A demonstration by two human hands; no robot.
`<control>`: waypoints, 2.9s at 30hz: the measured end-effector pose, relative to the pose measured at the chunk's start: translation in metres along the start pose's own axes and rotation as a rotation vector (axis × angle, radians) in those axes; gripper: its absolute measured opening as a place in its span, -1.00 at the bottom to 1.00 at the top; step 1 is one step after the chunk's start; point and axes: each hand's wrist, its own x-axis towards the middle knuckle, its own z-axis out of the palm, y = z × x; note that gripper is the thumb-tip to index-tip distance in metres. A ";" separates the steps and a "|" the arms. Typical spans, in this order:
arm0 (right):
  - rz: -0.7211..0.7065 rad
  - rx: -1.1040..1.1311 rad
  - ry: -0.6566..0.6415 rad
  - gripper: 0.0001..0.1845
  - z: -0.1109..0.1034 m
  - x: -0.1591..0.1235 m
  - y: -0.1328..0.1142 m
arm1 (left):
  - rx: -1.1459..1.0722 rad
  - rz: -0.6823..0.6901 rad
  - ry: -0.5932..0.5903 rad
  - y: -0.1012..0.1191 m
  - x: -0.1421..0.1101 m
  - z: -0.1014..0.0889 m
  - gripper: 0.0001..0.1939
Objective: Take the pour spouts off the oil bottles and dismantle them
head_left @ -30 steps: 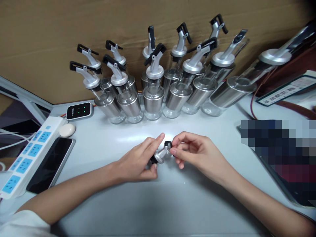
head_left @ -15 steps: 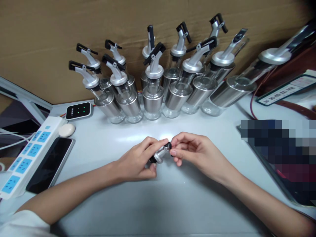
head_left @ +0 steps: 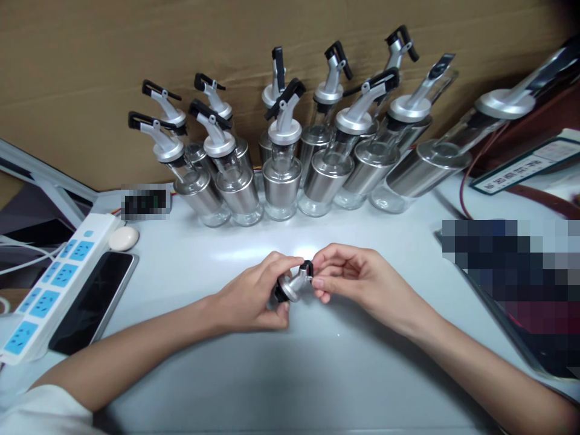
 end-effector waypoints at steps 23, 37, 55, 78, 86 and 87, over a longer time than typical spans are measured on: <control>0.062 0.013 -0.012 -0.68 0.002 0.001 0.003 | 0.152 0.006 0.035 0.002 0.002 -0.001 -0.44; 0.049 0.016 0.016 -0.64 0.006 -0.001 0.002 | 0.204 0.004 0.057 0.002 0.000 0.001 -0.38; 0.044 -0.007 0.043 -0.65 0.006 -0.002 0.001 | 0.209 -0.006 0.003 0.003 0.001 -0.001 -0.31; 0.082 0.092 -0.194 -0.70 0.013 -0.003 0.006 | 0.071 0.160 0.059 0.000 -0.002 0.000 -0.42; -0.142 -0.095 -0.213 -0.72 0.013 -0.005 0.010 | 0.059 0.186 0.091 -0.001 -0.002 0.005 -0.29; -0.170 -0.126 -0.223 -0.73 0.013 -0.006 0.010 | 0.062 0.194 0.081 -0.001 -0.004 0.006 -0.28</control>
